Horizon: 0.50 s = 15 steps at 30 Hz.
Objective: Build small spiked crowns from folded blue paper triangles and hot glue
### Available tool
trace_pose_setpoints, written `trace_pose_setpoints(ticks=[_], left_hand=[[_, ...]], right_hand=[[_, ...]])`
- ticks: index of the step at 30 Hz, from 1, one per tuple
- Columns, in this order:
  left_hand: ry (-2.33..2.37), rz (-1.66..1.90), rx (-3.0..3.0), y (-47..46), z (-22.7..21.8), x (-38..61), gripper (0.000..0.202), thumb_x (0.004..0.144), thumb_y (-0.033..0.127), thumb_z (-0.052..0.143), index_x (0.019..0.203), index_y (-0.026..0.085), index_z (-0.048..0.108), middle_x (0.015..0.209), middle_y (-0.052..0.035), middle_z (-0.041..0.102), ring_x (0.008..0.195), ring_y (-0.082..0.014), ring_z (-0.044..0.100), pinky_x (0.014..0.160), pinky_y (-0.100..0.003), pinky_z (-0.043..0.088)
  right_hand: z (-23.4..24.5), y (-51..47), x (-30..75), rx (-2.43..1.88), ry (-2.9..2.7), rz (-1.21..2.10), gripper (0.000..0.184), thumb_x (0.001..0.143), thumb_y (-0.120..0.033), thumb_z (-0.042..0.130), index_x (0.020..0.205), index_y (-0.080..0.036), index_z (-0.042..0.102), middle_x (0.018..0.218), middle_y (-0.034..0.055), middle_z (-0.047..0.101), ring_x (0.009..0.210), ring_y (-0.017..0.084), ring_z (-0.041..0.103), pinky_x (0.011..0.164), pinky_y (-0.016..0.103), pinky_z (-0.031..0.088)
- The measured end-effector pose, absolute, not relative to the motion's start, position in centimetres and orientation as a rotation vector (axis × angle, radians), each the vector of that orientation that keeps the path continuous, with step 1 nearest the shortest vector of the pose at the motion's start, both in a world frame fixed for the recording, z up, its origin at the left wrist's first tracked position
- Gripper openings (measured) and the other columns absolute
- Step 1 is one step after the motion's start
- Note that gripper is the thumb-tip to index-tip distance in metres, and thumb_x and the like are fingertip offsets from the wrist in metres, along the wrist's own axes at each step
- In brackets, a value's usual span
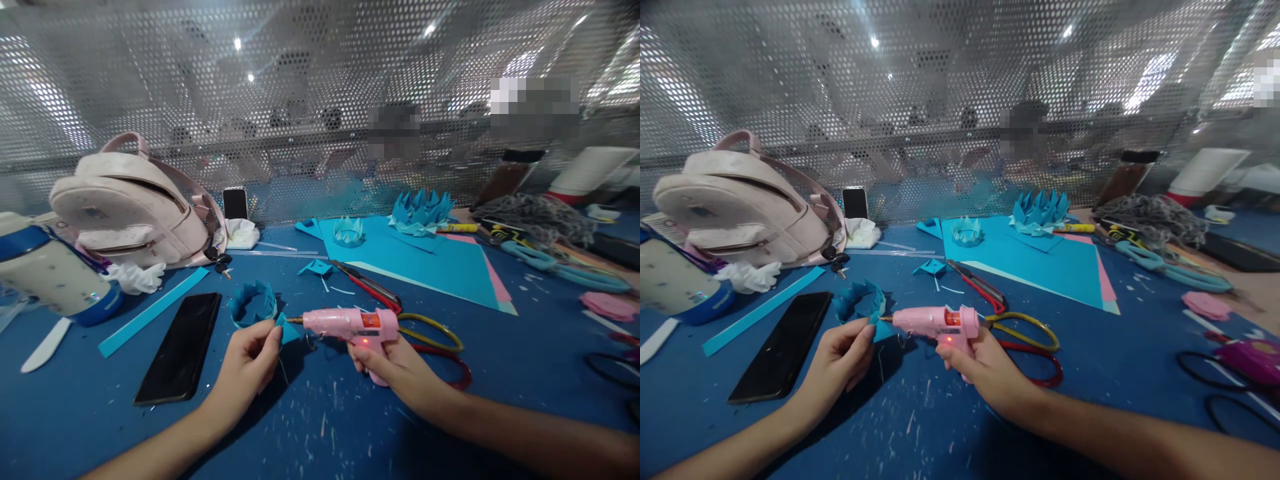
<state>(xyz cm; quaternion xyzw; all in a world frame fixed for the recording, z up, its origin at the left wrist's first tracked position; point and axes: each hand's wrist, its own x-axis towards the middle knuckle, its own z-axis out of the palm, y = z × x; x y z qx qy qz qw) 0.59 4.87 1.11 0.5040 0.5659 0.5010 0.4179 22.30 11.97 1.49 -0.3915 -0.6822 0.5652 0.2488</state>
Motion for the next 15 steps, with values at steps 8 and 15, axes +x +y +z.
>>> trace_pose_setpoints(ticks=[8, 15], left_hand=[[1.41, 1.281, 1.273, 4.91, 0.74, 0.44, 0.058, 0.084, 0.069, 0.051, 0.056, 0.021, 0.036, 0.043, 0.0091, 0.028, 0.034, -0.0041, 0.026, 0.033, -0.018, 0.021], [1.404, 1.298, 1.272, 4.91, 0.68, 0.37, 0.057, 0.085, 0.068, 0.051, 0.057, 0.021, 0.036, 0.043, 0.0089, 0.029, 0.034, -0.0042, 0.026, 0.033, -0.018, 0.021]], right_hand=[[1.42, 11.99, 22.33, -1.058, -1.861, 1.54, 0.046, 0.076, -0.063, 0.061, 0.069, -0.019, 0.052, 0.061, -0.0009, 0.05, 0.052, 0.01, 0.043, 0.044, 0.021, 0.035], [1.41, 11.95, 22.33, -1.094, -1.838, 1.547, 0.045, 0.075, -0.063, 0.062, 0.073, -0.019, 0.052, 0.063, -0.0009, 0.051, 0.052, 0.009, 0.042, 0.044, 0.021, 0.035]])
